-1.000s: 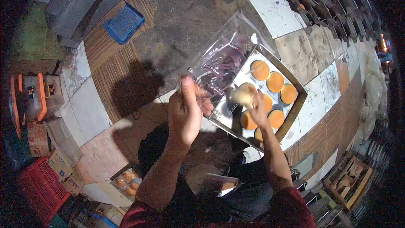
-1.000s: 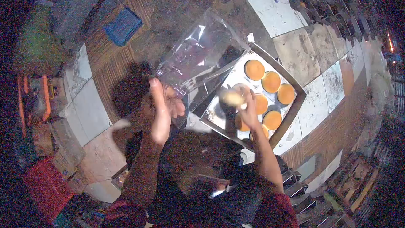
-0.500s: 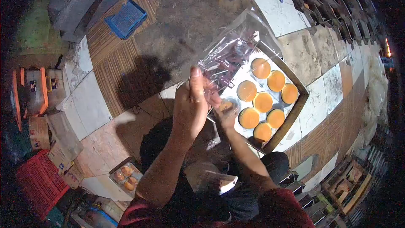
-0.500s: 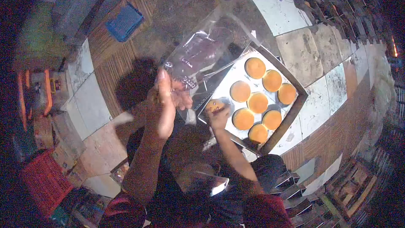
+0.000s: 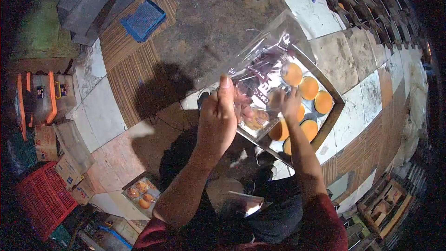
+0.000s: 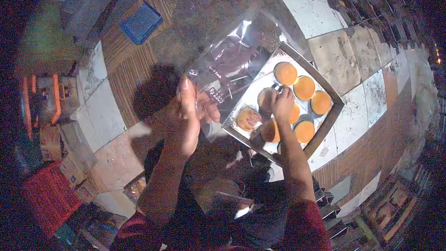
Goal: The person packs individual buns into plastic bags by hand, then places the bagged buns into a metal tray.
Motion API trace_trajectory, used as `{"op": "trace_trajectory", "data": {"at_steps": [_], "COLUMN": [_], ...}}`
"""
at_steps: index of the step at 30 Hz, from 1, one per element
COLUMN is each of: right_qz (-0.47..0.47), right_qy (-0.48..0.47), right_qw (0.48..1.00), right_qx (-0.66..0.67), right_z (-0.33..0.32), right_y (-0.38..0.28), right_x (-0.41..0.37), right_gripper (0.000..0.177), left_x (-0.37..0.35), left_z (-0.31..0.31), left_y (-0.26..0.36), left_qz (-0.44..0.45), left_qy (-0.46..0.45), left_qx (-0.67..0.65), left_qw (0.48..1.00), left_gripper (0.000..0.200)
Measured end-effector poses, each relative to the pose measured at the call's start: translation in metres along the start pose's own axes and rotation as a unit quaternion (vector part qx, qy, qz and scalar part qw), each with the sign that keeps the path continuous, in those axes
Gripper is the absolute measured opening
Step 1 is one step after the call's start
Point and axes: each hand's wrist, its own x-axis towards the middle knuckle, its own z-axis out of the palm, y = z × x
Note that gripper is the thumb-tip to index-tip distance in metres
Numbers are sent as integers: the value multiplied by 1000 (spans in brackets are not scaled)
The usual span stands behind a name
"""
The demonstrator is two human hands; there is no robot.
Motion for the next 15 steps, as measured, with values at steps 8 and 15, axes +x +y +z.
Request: {"op": "trace_trajectory", "data": {"at_steps": [8,15], "right_qz": [-103,77], "right_qy": [-167,-162], "right_qw": [977,668], "right_qx": [-82,723], "right_z": [0,-52], "right_y": [-23,-33], "right_x": [-17,-39], "right_gripper": [46,35], "left_x": [-10,-44], "left_z": [-1,8], "left_y": [-18,-23], "left_qz": [68,106], "left_qy": [-32,-125], "left_qx": [-19,-32], "left_qw": [997,986], "left_gripper": [57,48]}}
